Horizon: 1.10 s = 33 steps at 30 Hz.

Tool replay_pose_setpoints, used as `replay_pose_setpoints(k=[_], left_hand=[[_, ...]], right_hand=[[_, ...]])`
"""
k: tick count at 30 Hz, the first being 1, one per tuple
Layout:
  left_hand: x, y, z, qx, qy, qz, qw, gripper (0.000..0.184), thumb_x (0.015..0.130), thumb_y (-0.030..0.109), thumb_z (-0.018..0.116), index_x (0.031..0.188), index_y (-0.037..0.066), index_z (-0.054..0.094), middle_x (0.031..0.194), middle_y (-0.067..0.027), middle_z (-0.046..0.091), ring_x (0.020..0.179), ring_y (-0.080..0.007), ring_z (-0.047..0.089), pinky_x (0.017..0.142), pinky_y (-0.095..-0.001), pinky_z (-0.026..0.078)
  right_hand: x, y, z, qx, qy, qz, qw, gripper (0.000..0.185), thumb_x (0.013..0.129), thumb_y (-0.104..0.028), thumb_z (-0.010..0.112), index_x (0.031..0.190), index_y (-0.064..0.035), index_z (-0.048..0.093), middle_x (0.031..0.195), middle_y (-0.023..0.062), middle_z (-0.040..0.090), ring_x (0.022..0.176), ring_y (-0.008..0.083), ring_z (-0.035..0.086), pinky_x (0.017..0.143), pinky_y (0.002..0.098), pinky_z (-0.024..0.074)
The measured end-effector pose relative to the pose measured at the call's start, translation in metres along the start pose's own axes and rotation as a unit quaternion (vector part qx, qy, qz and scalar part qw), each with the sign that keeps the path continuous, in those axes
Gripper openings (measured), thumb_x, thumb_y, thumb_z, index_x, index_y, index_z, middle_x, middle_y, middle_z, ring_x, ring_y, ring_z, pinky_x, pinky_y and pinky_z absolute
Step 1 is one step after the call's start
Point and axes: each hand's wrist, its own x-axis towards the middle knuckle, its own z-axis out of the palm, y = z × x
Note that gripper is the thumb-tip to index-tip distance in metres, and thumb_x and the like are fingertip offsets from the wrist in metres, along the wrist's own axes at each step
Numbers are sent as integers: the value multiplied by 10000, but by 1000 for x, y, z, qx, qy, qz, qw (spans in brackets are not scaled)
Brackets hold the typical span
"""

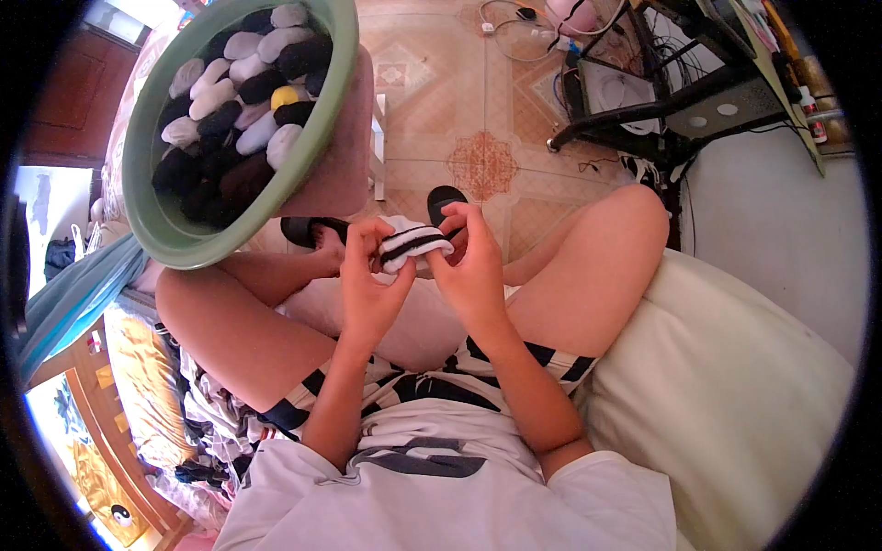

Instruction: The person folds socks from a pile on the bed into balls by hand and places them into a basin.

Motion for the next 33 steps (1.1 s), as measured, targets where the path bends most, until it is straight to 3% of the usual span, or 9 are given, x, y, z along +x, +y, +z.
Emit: replay_pose_setpoints(k=[2, 6, 16, 20, 23, 25, 27, 30, 33], left_hand=[[0, 12, 2, 182, 46, -20, 982, 463, 768, -42, 707, 1158, 47, 474, 1060, -110, 598, 978, -165, 635, 823, -269, 515], [4, 13, -1, 288, 120, 33, 949, 422, 722, -31, 723, 1103, 32, 553, 919, -104, 566, 747, -198, 569, 679, -305, 491], [4, -3, -3, 218, 125, 19, 968, 313, 833, -40, 630, 1140, -2, 588, 1015, -152, 639, 814, -247, 591, 756, -313, 492], [6, -11, -6, 254, 115, 26, 960, 320, 871, -24, 637, 1176, 18, 550, 1040, -87, 664, 815, -126, 564, 724, -226, 450], [9, -14, -16, 42, 74, -31, 996, 388, 866, -33, 621, 1231, 53, 518, 996, -47, 651, 751, -109, 539, 660, -226, 422], [12, 0, -21, -199, 52, -230, 951, 376, 896, 2, 620, 1241, 83, 493, 962, 5, 632, 731, -42, 498, 616, -188, 365], [12, -4, -31, -275, 31, -241, 930, 343, 918, 37, 606, 1238, 81, 489, 952, 8, 608, 757, -43, 514, 628, -184, 380], [12, -2, -41, -401, -4, -254, 880, 299, 946, 91, 588, 1225, 80, 483, 925, 19, 559, 789, -42, 531, 639, -185, 400], [14, 19, -36, -438, -23, -267, 858, 298, 942, 119, 601, 1208, 89, 470, 943, 15, 555, 837, -55, 551, 670, -203, 432]], right_hand=[[0, -3, 2, 31, 12, -7, 999, 431, 777, 81, 661, 1157, -49, 503, 901, 37, 574, 724, 81, 522, 596, 221, 449], [-3, -12, 3, 42, 2, -39, 998, 425, 775, 90, 653, 1155, -50, 524, 934, 49, 603, 726, 89, 540, 601, 234, 470], [-6, -16, 0, -95, -6, -84, 992, 445, 801, 89, 639, 1202, -51, 508, 989, 68, 641, 775, 126, 584, 667, 263, 500], [-2, -9, -4, 172, -23, 38, 984, 457, 828, 71, 648, 1232, -55, 477, 1000, 53, 649, 804, 119, 577, 705, 250, 480], [4, -7, -15, 330, -77, 147, 929, 460, 826, 55, 659, 1230, -61, 474, 1015, 57, 646, 836, 109, 572, 689, 232, 447], [6, -3, -21, 409, -113, 211, 881, 450, 824, 43, 663, 1220, -63, 478, 1023, 63, 644, 851, 104, 570, 678, 226, 430], [7, 4, -24, 517, -181, 217, 808, 385, 863, 22, 606, 1220, -44, 479, 1056, 108, 627, 955, 186, 630, 815, 328, 529], [7, -2, -29, 628, -172, 246, 719, 359, 871, -17, 603, 1203, -42, 467, 1073, 115, 615, 964, 196, 622, 851, 340, 508], [7, -19, -30, 648, -215, 236, 692, 422, 829, 4, 640, 1202, -59, 452, 1087, 110, 602, 985, 190, 599, 904, 336, 472]])
